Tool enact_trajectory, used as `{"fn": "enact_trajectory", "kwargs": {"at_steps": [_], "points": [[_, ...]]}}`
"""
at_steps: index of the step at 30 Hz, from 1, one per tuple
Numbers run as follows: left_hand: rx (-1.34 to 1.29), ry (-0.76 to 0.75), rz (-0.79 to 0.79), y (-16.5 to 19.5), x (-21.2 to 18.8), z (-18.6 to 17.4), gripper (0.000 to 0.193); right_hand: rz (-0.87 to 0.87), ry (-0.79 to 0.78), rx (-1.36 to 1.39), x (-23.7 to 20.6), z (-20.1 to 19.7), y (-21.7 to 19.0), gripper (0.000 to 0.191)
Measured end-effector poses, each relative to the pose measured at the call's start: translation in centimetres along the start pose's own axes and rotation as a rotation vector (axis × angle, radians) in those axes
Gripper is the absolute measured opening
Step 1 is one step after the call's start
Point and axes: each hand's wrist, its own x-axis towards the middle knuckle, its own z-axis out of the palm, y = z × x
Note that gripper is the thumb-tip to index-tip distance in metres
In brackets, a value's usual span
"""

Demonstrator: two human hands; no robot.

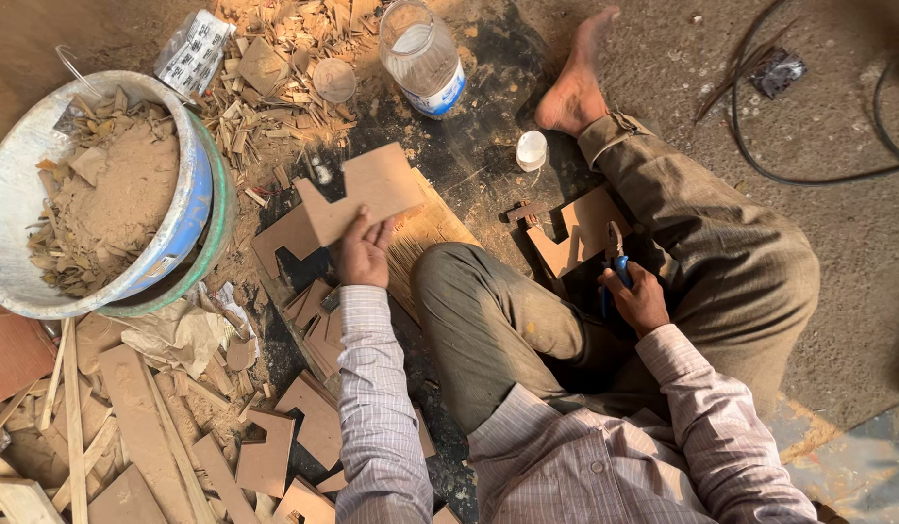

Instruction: The person sits on the workshop floor and uses pliers to pull nails out of small cut wooden pieces, then files the wood edges with a flat file. They handle the pieces one at a time, turning them over and setting finished pieces aside among the scrap wood.

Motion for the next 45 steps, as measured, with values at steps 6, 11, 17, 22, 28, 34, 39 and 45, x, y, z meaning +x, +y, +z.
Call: {"fn": "enact_trajectory", "kwargs": {"at_steps": [6,11,17,22,28,34,39,45], "points": [[0.142,0.004,-0.212,-7.4,-3.1,-1.7,0.055,-0.025,0.107,-0.174,2.6,1.6,0.0,0.042],[0.209,-0.049,-0.383,-12.7,-6.8,-3.4,0.053,-0.222,0.321,-0.28,2.6,2.9,-0.3,0.044],[0.525,-0.113,-0.317,-13.4,-7.7,-5.3,0.051,-0.277,0.095,-0.485,1.4,5.4,-2.7,0.033],[1.561,-0.179,0.647,-11.1,-5.9,-6.1,0.051,-0.591,0.113,-0.672,4.3,8.2,-3.0,0.056],[1.903,-0.175,1.255,-13.0,-3.8,-5.3,0.048,-0.384,-0.023,-0.87,5.8,9.1,-2.9,0.048],[1.913,-0.283,1.067,-13.6,-5.4,-6.9,0.043,-0.191,-0.058,-0.819,5.9,7.3,-2.6,0.053],[1.782,-0.276,1.086,-13.6,-5.5,-6.1,0.045,-0.243,-0.08,-0.869,7.9,8.2,-3.0,0.048],[1.917,-0.319,1.012,-13.8,-5.6,-6.4,0.052,-0.332,-0.072,-0.735,9.5,6.7,-3.1,0.044]]}}
